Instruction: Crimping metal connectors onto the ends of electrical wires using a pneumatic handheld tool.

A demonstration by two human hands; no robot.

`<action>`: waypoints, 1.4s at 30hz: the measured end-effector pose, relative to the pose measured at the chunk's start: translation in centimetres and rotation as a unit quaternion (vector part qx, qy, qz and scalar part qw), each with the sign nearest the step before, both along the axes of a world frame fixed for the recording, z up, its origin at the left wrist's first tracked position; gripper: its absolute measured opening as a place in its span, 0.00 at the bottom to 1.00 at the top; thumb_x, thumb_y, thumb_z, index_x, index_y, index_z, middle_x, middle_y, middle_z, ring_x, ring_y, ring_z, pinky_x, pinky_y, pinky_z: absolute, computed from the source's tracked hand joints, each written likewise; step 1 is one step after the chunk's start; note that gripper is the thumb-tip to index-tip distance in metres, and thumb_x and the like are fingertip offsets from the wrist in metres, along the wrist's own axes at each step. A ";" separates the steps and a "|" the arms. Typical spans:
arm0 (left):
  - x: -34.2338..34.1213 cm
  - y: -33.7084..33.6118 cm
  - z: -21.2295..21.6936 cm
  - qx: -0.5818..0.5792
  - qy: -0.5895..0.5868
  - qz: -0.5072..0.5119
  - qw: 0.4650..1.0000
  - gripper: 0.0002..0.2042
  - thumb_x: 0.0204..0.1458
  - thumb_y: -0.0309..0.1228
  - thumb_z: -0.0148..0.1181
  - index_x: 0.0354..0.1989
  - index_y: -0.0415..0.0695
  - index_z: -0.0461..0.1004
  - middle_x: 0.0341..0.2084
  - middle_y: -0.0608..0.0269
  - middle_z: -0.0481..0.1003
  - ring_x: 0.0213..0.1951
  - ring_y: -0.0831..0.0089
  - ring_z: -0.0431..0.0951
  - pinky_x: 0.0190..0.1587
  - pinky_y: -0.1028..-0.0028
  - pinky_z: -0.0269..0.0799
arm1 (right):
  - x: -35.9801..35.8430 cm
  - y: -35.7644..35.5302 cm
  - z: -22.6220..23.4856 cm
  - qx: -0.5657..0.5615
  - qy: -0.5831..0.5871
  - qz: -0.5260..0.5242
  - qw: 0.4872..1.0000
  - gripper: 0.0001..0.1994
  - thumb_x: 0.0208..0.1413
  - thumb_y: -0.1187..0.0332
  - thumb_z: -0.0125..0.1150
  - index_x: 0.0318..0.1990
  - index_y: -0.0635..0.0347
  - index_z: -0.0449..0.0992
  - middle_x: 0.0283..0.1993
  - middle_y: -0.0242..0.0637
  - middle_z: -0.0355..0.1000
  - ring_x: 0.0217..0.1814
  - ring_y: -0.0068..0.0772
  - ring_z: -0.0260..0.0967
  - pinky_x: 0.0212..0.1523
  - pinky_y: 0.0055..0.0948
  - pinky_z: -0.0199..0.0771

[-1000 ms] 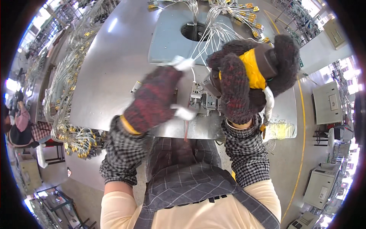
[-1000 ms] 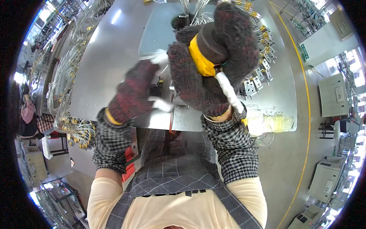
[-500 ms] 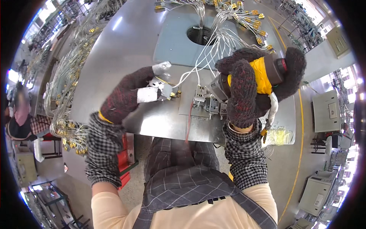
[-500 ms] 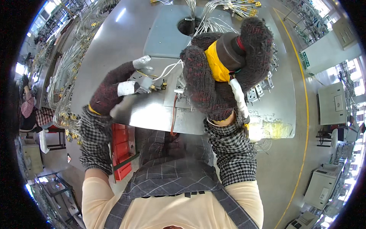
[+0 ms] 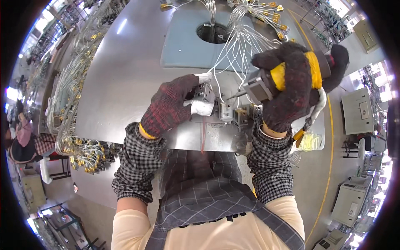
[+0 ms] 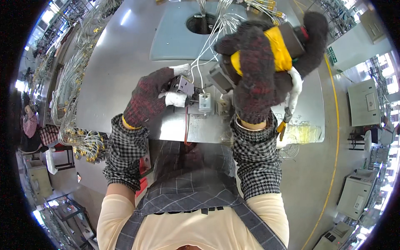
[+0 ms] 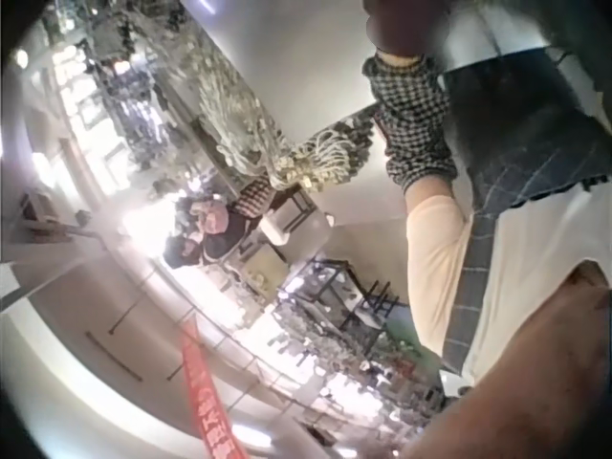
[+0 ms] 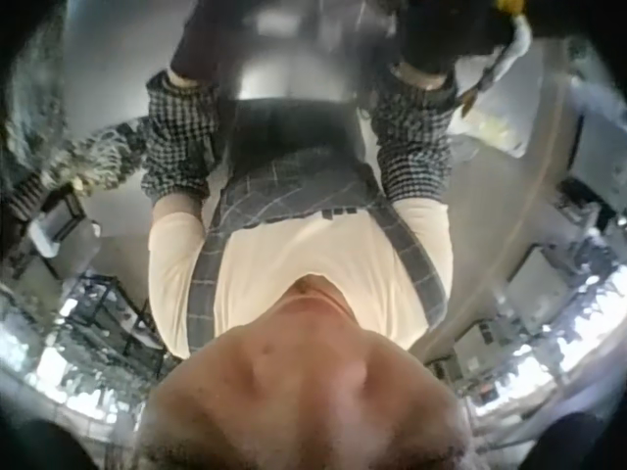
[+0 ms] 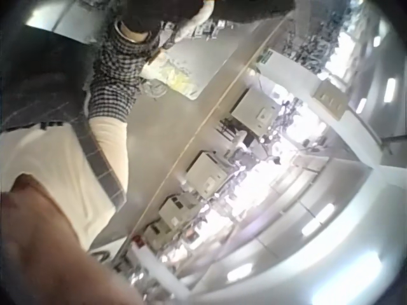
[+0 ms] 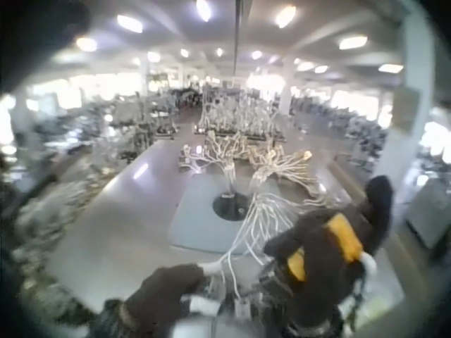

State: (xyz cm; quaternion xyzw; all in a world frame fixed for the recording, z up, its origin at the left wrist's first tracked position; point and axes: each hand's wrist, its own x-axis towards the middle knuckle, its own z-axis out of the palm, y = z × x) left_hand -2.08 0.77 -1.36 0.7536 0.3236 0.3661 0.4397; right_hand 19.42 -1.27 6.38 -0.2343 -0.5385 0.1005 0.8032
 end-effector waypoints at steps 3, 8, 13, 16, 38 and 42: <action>0.9 -0.1 2.5 0.067 0.121 0.001 0.990 0.31 0.41 0.39 0.74 0.55 0.39 0.72 0.43 0.52 0.78 0.44 0.61 0.81 0.47 0.66 0.76 | 1.3 0.2 0.0 -0.028 0.010 0.061 0.998 0.33 0.62 0.61 0.54 0.70 0.55 0.46 0.42 0.59 0.75 0.31 0.53 0.77 0.28 0.46 0.83; 1.6 -0.2 3.7 0.116 0.250 -0.009 0.961 0.34 0.43 0.50 0.70 0.57 0.43 0.71 0.43 0.51 0.77 0.43 0.54 0.79 0.46 0.63 0.75 | 3.1 -0.2 0.4 -0.056 0.022 0.260 0.964 0.31 0.62 0.61 0.56 0.70 0.50 0.50 0.42 0.63 0.73 0.33 0.58 0.77 0.31 0.54 0.82; 1.7 -0.4 3.3 0.120 0.223 0.002 0.967 0.34 0.42 0.52 0.70 0.55 0.44 0.72 0.41 0.52 0.77 0.42 0.54 0.80 0.45 0.61 0.75 | 2.1 -0.2 0.4 -0.032 0.038 0.225 0.973 0.33 0.60 0.65 0.58 0.70 0.51 0.49 0.40 0.59 0.74 0.31 0.53 0.77 0.30 0.49 0.82; 1.3 -0.3 2.9 0.128 0.217 -0.006 0.968 0.35 0.41 0.53 0.70 0.56 0.45 0.72 0.41 0.53 0.77 0.41 0.54 0.80 0.44 0.61 0.75 | 1.2 0.0 0.5 -0.014 0.047 0.205 0.978 0.34 0.59 0.68 0.59 0.69 0.51 0.49 0.39 0.57 0.74 0.29 0.50 0.77 0.29 0.46 0.82; -3.1 2.8 2.6 0.096 0.388 -0.024 0.916 0.34 0.38 0.42 0.75 0.55 0.42 0.70 0.48 0.53 0.75 0.51 0.55 0.76 0.54 0.61 0.71 | -1.8 -0.4 -0.7 -0.006 -0.124 0.022 0.992 0.35 0.55 0.77 0.63 0.68 0.50 0.53 0.39 0.56 0.74 0.29 0.43 0.78 0.26 0.37 0.84; -3.2 1.7 2.9 -0.106 0.060 -0.070 0.990 0.21 0.53 0.31 0.65 0.55 0.39 0.70 0.41 0.62 0.75 0.42 0.75 0.76 0.47 0.74 0.73 | -2.0 -0.1 -0.7 0.011 -0.097 0.039 0.994 0.35 0.54 0.77 0.64 0.67 0.52 0.53 0.37 0.53 0.74 0.28 0.42 0.77 0.27 0.36 0.84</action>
